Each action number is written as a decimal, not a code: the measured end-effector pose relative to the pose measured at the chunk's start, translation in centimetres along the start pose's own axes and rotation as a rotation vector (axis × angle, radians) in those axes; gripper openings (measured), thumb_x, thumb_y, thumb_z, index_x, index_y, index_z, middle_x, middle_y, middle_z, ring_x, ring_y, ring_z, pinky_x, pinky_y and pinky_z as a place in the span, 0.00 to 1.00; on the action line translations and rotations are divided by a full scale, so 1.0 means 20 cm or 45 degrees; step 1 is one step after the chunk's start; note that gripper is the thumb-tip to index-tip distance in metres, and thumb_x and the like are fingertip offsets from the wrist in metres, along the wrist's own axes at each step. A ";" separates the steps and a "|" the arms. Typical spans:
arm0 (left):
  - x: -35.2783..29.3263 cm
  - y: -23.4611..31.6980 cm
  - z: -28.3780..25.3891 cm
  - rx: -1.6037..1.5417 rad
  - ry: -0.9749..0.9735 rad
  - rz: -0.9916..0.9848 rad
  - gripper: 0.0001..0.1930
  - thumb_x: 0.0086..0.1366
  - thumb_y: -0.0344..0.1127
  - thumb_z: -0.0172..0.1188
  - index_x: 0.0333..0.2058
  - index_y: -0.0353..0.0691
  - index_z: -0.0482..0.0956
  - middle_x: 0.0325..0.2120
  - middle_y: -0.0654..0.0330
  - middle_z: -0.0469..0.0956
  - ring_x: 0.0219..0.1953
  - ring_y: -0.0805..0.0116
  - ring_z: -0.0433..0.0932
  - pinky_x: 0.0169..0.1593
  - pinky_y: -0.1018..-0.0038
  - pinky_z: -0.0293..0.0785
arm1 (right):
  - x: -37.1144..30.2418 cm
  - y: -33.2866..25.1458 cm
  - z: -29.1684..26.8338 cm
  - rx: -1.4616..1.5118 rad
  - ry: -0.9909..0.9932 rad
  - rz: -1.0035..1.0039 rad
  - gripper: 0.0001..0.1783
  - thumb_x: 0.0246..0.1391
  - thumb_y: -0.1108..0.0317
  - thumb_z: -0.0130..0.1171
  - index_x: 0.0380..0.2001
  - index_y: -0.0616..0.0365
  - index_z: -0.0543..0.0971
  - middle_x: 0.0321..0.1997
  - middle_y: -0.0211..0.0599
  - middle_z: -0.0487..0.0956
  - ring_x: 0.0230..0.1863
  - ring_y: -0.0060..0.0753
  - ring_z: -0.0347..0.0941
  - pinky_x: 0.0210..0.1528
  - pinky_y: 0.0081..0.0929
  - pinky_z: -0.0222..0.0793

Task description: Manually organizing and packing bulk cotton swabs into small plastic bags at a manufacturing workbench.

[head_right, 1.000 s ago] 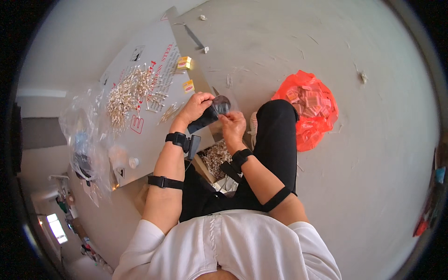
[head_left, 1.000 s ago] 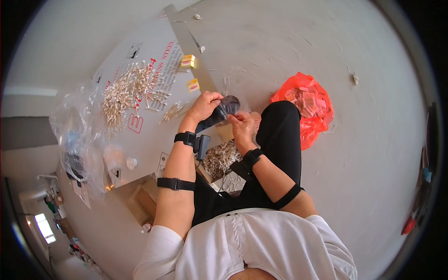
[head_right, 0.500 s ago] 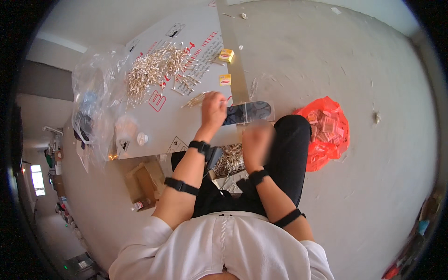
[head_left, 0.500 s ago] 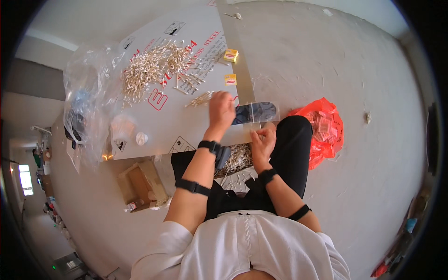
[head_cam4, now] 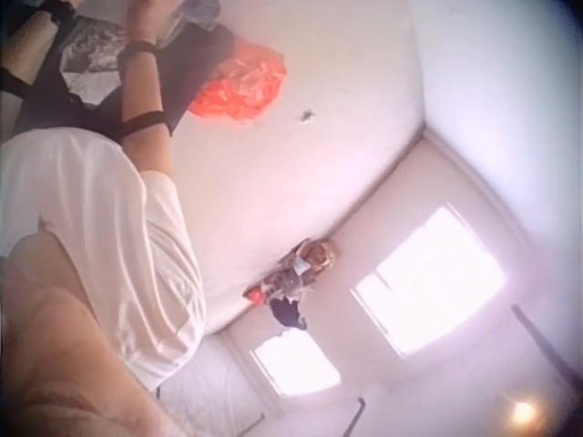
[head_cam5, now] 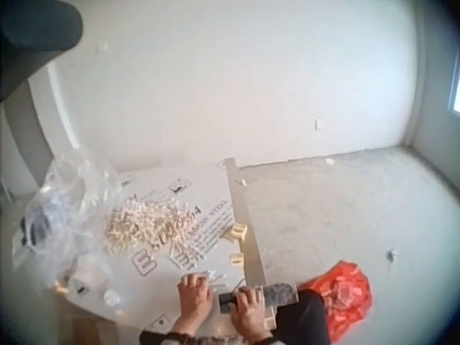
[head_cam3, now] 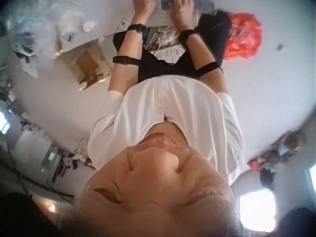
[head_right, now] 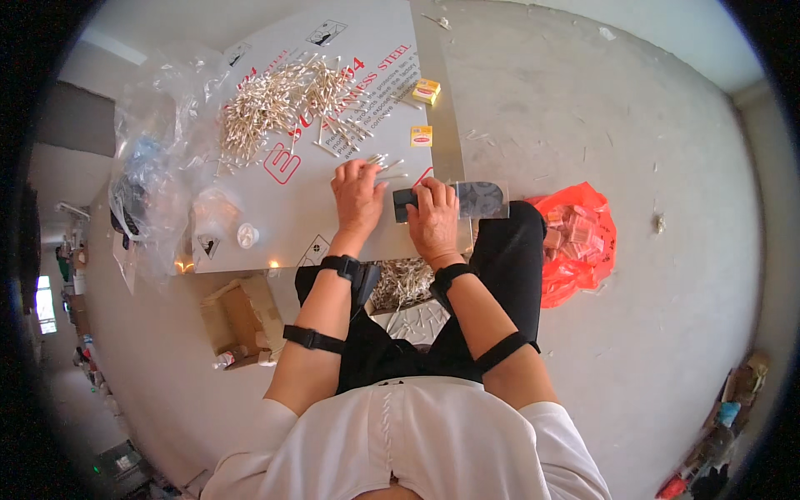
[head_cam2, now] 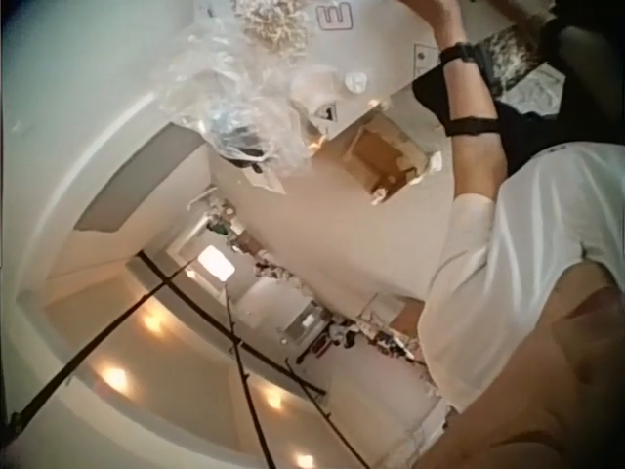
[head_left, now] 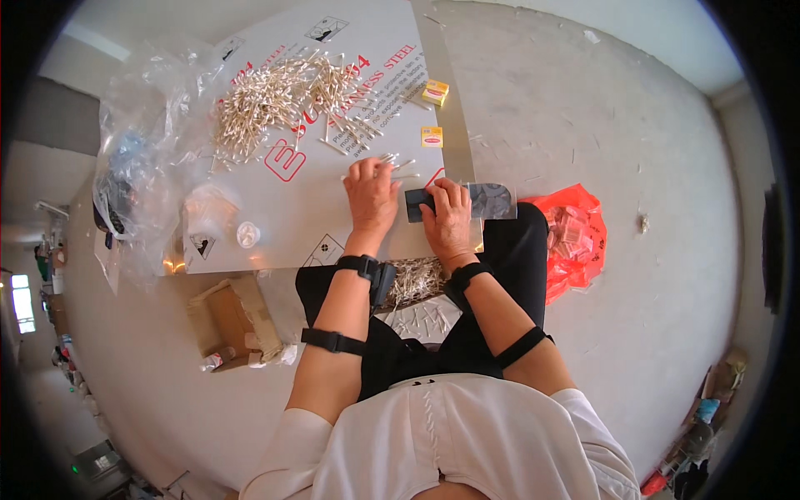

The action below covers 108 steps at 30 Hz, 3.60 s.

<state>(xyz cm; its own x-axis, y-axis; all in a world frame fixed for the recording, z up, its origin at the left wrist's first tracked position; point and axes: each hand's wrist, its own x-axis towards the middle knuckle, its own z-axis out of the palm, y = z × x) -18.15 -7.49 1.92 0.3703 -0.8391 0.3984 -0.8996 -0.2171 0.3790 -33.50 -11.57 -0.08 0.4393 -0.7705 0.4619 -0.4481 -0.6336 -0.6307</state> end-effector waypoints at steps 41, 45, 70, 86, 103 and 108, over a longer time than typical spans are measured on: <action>-0.24 0.01 -0.03 0.126 -0.446 0.037 0.40 0.62 0.51 0.60 0.67 0.38 0.58 0.70 0.51 0.53 0.72 0.56 0.51 0.71 0.47 0.42 | 0.03 0.01 0.03 -0.124 -0.196 0.153 0.20 0.52 0.69 0.58 0.50 0.59 0.72 0.55 0.41 0.72 0.56 0.46 0.67 0.59 0.43 0.57; -0.21 0.01 -0.03 0.165 -0.423 0.044 0.41 0.62 0.53 0.59 0.67 0.38 0.57 0.70 0.51 0.53 0.72 0.57 0.50 0.71 0.46 0.41 | 0.02 0.00 0.03 -0.115 -0.189 0.157 0.19 0.53 0.71 0.57 0.50 0.59 0.73 0.55 0.40 0.72 0.57 0.45 0.66 0.59 0.43 0.57; -0.25 -0.20 -0.08 0.100 0.087 -0.309 0.19 0.52 0.21 0.62 0.43 0.44 0.75 0.43 0.59 0.73 0.51 0.55 0.69 0.52 0.58 0.63 | 0.03 0.00 0.04 -0.106 -0.120 0.142 0.13 0.56 0.71 0.56 0.45 0.57 0.75 0.53 0.36 0.74 0.55 0.42 0.67 0.57 0.40 0.58; -0.23 -0.10 -0.07 -0.090 0.046 0.007 0.16 0.47 0.18 0.61 0.37 0.42 0.79 0.39 0.61 0.75 0.47 0.56 0.72 0.50 0.60 0.66 | 0.02 0.01 0.04 -0.112 -0.130 0.121 0.16 0.52 0.68 0.59 0.45 0.58 0.75 0.53 0.38 0.73 0.54 0.44 0.67 0.57 0.41 0.58; -0.16 -0.04 -0.01 0.004 -0.246 0.031 0.27 0.60 0.36 0.61 0.57 0.37 0.68 0.57 0.53 0.66 0.64 0.51 0.60 0.67 0.46 0.48 | 0.02 0.01 0.04 -0.096 -0.133 0.121 0.16 0.52 0.73 0.55 0.46 0.58 0.74 0.54 0.37 0.72 0.56 0.44 0.67 0.58 0.42 0.58; -0.29 -0.02 -0.05 -0.128 -0.273 0.066 0.25 0.63 0.34 0.57 0.58 0.35 0.67 0.60 0.51 0.64 0.65 0.49 0.58 0.69 0.50 0.47 | 0.02 0.00 0.03 -0.103 -0.103 0.113 0.15 0.52 0.76 0.55 0.45 0.58 0.75 0.53 0.38 0.73 0.55 0.44 0.68 0.57 0.40 0.60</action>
<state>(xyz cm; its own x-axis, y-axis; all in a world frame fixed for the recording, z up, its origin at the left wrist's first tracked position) -19.63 -2.05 0.25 0.2569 -0.9370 0.2369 -0.8845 -0.1292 0.4482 -32.86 -11.85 -0.37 0.4552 -0.8176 0.3526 -0.5478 -0.5693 -0.6130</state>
